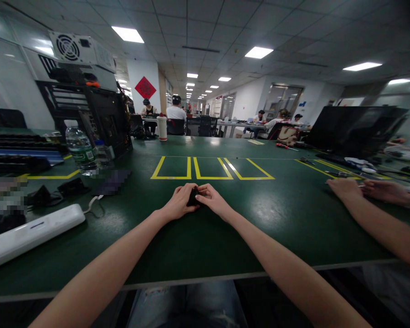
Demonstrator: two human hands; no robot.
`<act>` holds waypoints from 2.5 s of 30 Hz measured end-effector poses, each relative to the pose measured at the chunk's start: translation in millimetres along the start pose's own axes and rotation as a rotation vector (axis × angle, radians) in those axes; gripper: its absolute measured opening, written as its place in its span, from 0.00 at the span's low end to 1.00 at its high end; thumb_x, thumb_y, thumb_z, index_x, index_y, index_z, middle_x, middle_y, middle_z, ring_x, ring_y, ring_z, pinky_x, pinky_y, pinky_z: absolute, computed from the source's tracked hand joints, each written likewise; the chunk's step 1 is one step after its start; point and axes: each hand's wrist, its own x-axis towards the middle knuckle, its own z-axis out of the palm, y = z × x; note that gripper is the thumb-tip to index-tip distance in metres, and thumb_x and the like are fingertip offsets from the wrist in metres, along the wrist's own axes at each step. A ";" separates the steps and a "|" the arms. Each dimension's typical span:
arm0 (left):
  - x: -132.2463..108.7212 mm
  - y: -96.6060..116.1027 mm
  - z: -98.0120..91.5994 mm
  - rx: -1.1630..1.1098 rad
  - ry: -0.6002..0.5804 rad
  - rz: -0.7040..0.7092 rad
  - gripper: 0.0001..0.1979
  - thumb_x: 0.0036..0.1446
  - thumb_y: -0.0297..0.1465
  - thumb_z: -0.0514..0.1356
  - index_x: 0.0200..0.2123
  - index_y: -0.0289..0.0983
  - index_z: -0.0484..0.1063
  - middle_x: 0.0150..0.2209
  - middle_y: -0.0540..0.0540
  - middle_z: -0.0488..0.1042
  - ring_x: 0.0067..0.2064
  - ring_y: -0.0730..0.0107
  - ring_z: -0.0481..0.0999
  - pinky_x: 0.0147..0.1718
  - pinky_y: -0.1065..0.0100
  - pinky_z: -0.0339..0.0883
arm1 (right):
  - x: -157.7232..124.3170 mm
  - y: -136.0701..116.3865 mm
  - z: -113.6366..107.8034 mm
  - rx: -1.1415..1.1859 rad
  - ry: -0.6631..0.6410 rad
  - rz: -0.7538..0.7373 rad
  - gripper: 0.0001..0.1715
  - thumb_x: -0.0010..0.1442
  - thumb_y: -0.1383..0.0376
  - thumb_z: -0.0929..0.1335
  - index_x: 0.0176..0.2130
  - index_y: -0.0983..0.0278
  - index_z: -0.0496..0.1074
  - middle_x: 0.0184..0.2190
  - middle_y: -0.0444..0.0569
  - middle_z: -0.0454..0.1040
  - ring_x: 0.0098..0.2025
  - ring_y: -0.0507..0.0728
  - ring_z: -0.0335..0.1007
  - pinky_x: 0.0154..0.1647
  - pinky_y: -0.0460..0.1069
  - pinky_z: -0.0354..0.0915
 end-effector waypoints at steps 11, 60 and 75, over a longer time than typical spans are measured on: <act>-0.4 2.2 -3.0 -0.002 -0.020 -0.003 0.25 0.46 0.33 0.57 0.47 0.41 0.51 0.45 0.46 0.60 0.48 0.62 0.61 0.49 0.56 0.49 | -4.8 -5.1 -3.9 0.046 -0.089 0.011 0.18 0.46 0.64 0.68 0.38 0.62 0.60 0.39 0.45 0.65 0.42 0.53 0.63 0.44 0.52 0.61; 1.0 -1.4 0.3 0.000 -0.007 -0.006 0.26 0.46 0.33 0.58 0.48 0.40 0.50 0.45 0.45 0.60 0.48 0.62 0.61 0.49 0.57 0.50 | -2.0 1.7 0.0 -0.013 -0.012 0.022 0.18 0.49 0.61 0.65 0.40 0.61 0.59 0.37 0.46 0.63 0.38 0.53 0.65 0.40 0.53 0.63; 0.1 -0.5 -1.2 -0.012 -0.013 -0.004 0.27 0.46 0.33 0.57 0.49 0.40 0.50 0.46 0.45 0.59 0.49 0.61 0.61 0.49 0.56 0.49 | 0.6 8.5 -3.4 -0.014 -0.036 0.045 0.20 0.50 0.62 0.65 0.43 0.63 0.59 0.41 0.49 0.64 0.42 0.54 0.63 0.44 0.54 0.60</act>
